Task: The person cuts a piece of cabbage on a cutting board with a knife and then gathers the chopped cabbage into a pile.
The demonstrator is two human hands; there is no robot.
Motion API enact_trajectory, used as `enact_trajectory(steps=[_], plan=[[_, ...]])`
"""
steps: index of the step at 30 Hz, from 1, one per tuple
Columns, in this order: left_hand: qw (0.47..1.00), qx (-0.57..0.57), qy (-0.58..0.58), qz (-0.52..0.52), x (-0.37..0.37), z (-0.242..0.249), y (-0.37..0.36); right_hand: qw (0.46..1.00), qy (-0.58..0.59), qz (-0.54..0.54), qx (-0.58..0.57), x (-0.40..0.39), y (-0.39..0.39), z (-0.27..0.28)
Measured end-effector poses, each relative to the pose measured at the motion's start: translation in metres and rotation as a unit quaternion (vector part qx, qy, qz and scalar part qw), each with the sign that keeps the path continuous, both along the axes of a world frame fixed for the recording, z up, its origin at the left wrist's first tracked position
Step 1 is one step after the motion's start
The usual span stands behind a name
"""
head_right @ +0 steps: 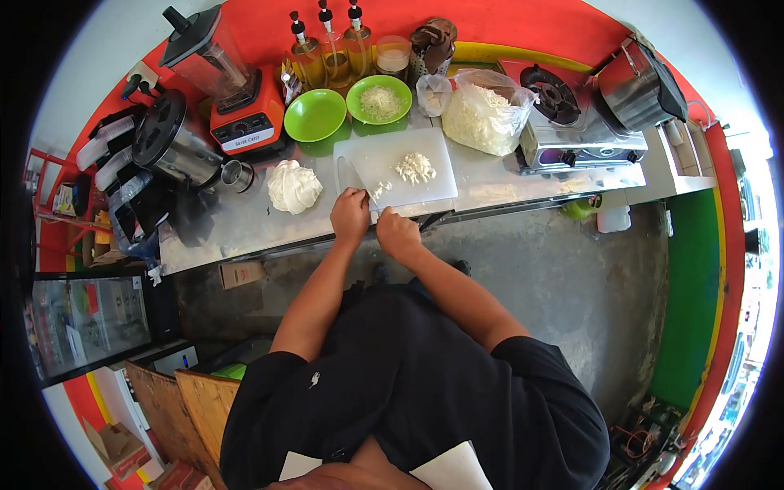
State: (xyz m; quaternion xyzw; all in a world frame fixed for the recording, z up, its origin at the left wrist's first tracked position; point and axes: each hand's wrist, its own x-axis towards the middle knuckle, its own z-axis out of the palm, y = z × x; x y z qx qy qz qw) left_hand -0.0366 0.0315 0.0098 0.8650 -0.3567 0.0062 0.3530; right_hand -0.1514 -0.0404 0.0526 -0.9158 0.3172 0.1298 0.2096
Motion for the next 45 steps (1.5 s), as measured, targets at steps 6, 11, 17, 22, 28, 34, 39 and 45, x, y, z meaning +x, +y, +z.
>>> enact_trajectory(steps=[6,11,17,22,28,34,39,45], plan=[[1.000,-0.004,0.009,0.004,0.001,-0.006,0.002,0.999,-0.002,-0.030,0.019,0.004,-0.004,-0.002],[0.998,0.004,0.065,0.001,0.012,0.000,-0.002,1.000,0.004,-0.002,-0.004,0.004,-0.003,-0.002],[0.988,0.082,0.129,-0.017,0.027,0.008,-0.003,1.000,0.001,-0.023,0.005,0.006,0.001,-0.005],[0.995,0.018,0.093,-0.028,0.032,-0.002,-0.004,0.998,-0.004,0.015,-0.054,0.005,0.000,0.001],[0.995,0.025,0.092,-0.018,0.030,-0.003,-0.003,0.999,0.000,-0.020,-0.044,0.004,0.011,-0.011],[0.994,0.030,0.096,-0.031,0.032,-0.003,-0.002,0.996,-0.011,0.031,-0.082,0.005,0.004,-0.005],[0.994,0.021,0.109,-0.015,0.028,-0.003,-0.001,0.999,0.025,-0.016,-0.027,0.005,0.013,-0.004],[0.998,-0.023,0.047,-0.034,0.014,-0.005,0.006,0.998,0.012,0.033,-0.050,0.009,-0.002,-0.006]])
